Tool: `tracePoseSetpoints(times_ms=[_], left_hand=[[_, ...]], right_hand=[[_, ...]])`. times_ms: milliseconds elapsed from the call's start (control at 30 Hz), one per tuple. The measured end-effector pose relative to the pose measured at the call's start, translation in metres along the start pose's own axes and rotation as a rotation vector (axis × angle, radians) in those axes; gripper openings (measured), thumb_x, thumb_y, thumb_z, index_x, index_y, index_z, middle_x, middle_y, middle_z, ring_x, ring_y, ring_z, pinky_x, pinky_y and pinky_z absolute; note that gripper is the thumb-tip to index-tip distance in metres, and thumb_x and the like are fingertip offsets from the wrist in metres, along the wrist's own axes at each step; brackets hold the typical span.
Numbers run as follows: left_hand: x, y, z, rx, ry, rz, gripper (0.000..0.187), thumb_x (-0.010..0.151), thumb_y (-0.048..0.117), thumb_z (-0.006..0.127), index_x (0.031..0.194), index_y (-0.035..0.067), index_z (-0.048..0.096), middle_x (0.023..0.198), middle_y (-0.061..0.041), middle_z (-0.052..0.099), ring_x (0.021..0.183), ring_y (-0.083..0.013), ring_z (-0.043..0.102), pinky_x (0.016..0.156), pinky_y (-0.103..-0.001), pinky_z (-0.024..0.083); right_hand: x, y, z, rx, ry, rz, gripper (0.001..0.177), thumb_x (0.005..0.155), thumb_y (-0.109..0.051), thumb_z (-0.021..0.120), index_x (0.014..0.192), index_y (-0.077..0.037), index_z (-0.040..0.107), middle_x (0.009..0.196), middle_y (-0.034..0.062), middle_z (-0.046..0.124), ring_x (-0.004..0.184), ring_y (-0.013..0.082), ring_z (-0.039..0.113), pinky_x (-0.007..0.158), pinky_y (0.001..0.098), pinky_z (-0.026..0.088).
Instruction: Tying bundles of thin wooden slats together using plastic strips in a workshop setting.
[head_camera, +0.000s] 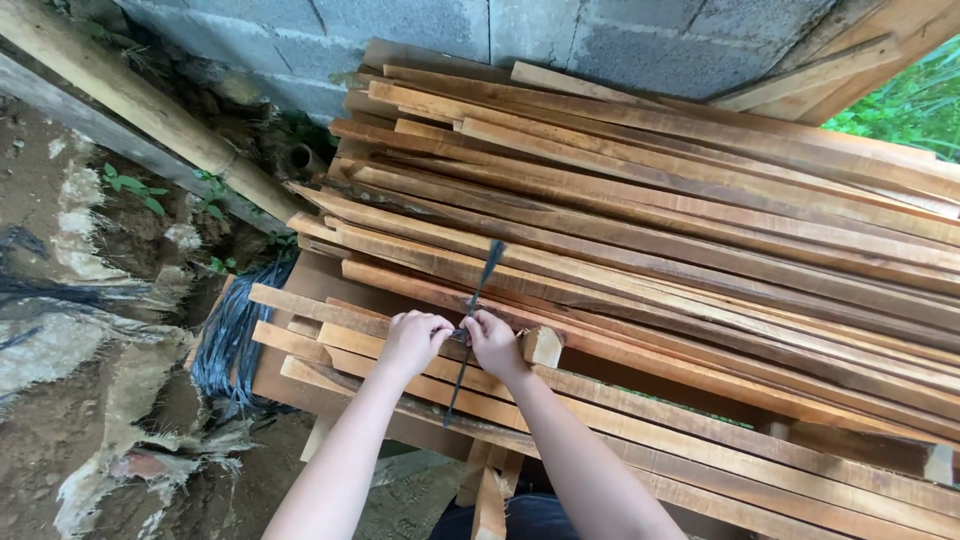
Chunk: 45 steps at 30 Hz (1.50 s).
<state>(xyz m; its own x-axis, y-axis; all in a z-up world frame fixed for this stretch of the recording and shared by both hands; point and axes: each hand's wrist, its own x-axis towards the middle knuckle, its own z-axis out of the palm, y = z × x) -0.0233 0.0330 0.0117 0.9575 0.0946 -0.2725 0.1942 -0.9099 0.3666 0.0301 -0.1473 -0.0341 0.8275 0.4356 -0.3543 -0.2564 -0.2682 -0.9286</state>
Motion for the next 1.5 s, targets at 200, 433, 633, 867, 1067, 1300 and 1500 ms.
tracePoseSetpoints(times_ms=[200, 433, 633, 867, 1067, 1300, 1500], left_hand=[[-0.004, 0.027, -0.019, -0.197, -0.185, -0.266, 0.035, 0.091, 0.059, 0.063, 0.114, 0.036, 0.076, 0.113, 0.003, 0.079, 0.119, -0.0235, 0.068, 0.11, -0.04, 0.04], [0.013, 0.021, 0.003, -0.149, -0.208, -0.427, 0.025, 0.084, 0.057, 0.063, 0.097, 0.044, 0.08, 0.101, 0.01, 0.08, 0.114, -0.0203, 0.07, 0.104, -0.033, 0.044], [0.019, 0.029, -0.005, -0.152, -0.287, -0.375, 0.024, 0.088, 0.048, 0.059, 0.099, 0.042, 0.079, 0.104, 0.016, 0.079, 0.12, -0.0167, 0.067, 0.114, -0.037, 0.034], [0.019, 0.02, 0.008, -0.126, -0.349, -0.268, 0.031, 0.095, 0.047, 0.06, 0.117, 0.032, 0.076, 0.118, 0.006, 0.078, 0.128, -0.021, 0.063, 0.122, -0.046, 0.024], [0.019, 0.012, 0.014, -0.163, -0.347, -0.236, 0.028, 0.093, 0.048, 0.06, 0.108, 0.033, 0.078, 0.102, 0.011, 0.08, 0.123, -0.019, 0.066, 0.12, -0.044, 0.03], [0.012, 0.024, -0.007, -0.262, -0.339, -0.236, 0.024, 0.092, 0.045, 0.061, 0.105, 0.036, 0.079, 0.098, 0.012, 0.081, 0.124, -0.0182, 0.065, 0.125, -0.048, 0.019], [0.007, 0.014, 0.007, -0.34, -0.278, -0.238, 0.023, 0.092, 0.046, 0.065, 0.107, 0.035, 0.08, 0.098, 0.009, 0.082, 0.124, -0.0164, 0.066, 0.127, -0.047, 0.015]], right_hand=[[-0.001, -0.009, -0.001, -0.022, -0.005, 0.039, 0.022, 0.105, -0.021, 0.058, 0.09, -0.012, 0.07, 0.069, 0.0029, 0.074, 0.069, 0.0105, 0.069, 0.069, 0.0257, 0.054], [-0.011, -0.002, 0.001, -0.026, 0.157, -0.063, 0.017, 0.098, -0.02, 0.071, 0.111, -0.01, 0.066, 0.081, 0.0074, 0.08, 0.08, 0.0171, 0.077, 0.077, 0.0322, 0.06], [-0.028, -0.015, -0.006, -0.308, 0.222, -0.5, 0.031, 0.088, -0.002, 0.071, 0.116, -0.015, 0.068, 0.094, 0.007, 0.078, 0.094, 0.0272, 0.076, 0.075, 0.0346, 0.063], [-0.032, -0.001, -0.008, -0.605, 0.228, -0.745, 0.026, 0.09, -0.005, 0.066, 0.115, -0.011, 0.072, 0.102, 0.0027, 0.07, 0.102, 0.0197, 0.07, 0.087, 0.0281, 0.06], [-0.032, 0.003, -0.007, -0.638, 0.22, -0.766, 0.029, 0.09, -0.004, 0.064, 0.118, -0.01, 0.07, 0.105, 0.0033, 0.064, 0.106, 0.0203, 0.067, 0.093, 0.0292, 0.059], [-0.009, 0.02, 0.005, -0.618, 0.177, -0.321, 0.011, 0.084, -0.018, 0.065, 0.081, -0.009, 0.07, 0.086, 0.0075, 0.063, 0.084, 0.0284, 0.07, 0.074, 0.0355, 0.06], [-0.008, 0.031, 0.006, -0.599, 0.152, -0.092, 0.024, 0.082, -0.036, 0.07, 0.079, -0.013, 0.074, 0.08, 0.0083, 0.068, 0.085, 0.0299, 0.073, 0.073, 0.0369, 0.06]])
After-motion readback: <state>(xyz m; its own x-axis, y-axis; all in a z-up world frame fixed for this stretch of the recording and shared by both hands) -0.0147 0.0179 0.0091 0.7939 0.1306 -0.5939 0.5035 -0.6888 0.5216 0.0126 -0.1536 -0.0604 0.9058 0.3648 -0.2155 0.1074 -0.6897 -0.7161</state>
